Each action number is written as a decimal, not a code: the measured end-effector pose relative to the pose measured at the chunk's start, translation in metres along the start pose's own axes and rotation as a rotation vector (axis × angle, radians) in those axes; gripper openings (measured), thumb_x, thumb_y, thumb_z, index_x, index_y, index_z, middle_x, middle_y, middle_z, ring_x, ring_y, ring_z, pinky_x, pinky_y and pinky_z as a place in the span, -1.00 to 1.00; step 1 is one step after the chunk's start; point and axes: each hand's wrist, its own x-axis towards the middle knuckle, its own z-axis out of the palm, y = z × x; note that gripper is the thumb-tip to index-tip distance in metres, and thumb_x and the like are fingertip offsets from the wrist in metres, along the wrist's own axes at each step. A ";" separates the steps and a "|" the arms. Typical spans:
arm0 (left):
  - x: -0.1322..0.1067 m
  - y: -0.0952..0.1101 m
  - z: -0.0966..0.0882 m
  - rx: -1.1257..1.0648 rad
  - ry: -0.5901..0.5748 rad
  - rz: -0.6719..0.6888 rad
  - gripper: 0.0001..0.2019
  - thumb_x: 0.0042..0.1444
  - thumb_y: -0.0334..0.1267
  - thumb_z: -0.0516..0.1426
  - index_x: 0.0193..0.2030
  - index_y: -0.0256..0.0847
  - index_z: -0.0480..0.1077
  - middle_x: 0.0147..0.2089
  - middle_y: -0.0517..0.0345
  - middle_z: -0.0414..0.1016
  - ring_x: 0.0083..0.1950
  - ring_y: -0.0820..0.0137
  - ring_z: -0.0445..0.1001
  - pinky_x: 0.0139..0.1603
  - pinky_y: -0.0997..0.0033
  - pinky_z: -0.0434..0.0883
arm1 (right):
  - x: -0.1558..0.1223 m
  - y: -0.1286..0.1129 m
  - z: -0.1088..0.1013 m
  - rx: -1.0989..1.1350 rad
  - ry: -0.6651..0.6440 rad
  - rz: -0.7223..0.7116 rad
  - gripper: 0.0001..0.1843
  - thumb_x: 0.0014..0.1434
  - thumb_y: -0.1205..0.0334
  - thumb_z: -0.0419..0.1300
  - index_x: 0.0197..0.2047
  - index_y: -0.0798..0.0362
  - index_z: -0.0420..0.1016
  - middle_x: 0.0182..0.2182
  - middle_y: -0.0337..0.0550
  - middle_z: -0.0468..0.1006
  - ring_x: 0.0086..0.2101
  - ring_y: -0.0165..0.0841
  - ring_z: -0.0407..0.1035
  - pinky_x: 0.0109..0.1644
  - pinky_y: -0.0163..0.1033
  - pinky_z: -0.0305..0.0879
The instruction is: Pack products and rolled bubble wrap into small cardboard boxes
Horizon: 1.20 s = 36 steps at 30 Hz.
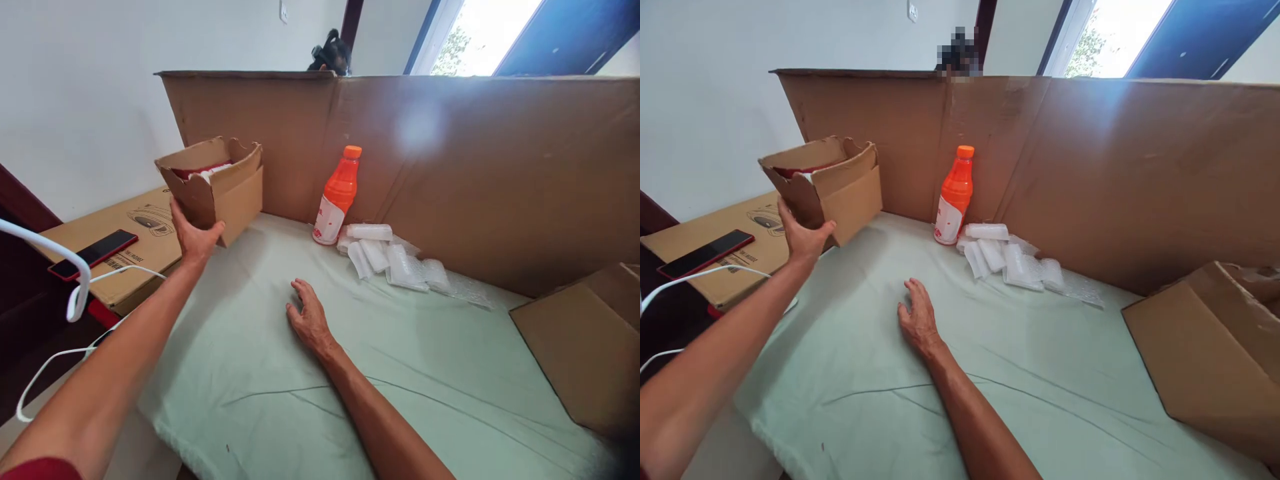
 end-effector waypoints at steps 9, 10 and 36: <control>0.053 -0.058 0.040 0.148 0.017 -0.094 0.08 -0.08 -0.30 0.31 0.46 -0.56 -0.24 0.49 -0.30 -0.02 0.52 0.05 -0.01 0.52 0.07 0.01 | 0.000 -0.004 -0.009 -0.081 -0.026 -0.030 -0.59 0.12 0.36 0.14 0.04 0.01 0.54 0.15 0.02 0.53 0.18 -0.16 0.40 0.31 0.02 0.32; 0.056 -0.061 0.043 0.143 0.002 -0.091 0.08 -0.06 -0.28 0.31 0.46 -0.57 -0.25 0.49 -0.29 -0.01 0.51 0.05 0.00 0.52 0.05 0.02 | 0.001 -0.006 -0.010 -0.078 -0.032 -0.020 -0.60 0.13 0.35 0.14 0.04 0.01 0.54 0.16 0.02 0.52 0.17 -0.16 0.39 0.31 0.03 0.32; -0.226 0.057 0.004 0.103 -0.926 0.171 -0.45 0.23 0.01 -0.12 0.12 -0.24 0.48 0.29 -0.23 0.44 0.42 -0.04 0.26 0.45 -0.20 0.06 | -0.105 -0.073 -0.039 -0.756 -0.384 -0.388 -0.55 0.31 0.01 0.16 0.11 0.17 0.47 0.14 0.12 0.51 0.22 -0.08 0.23 0.29 0.04 0.18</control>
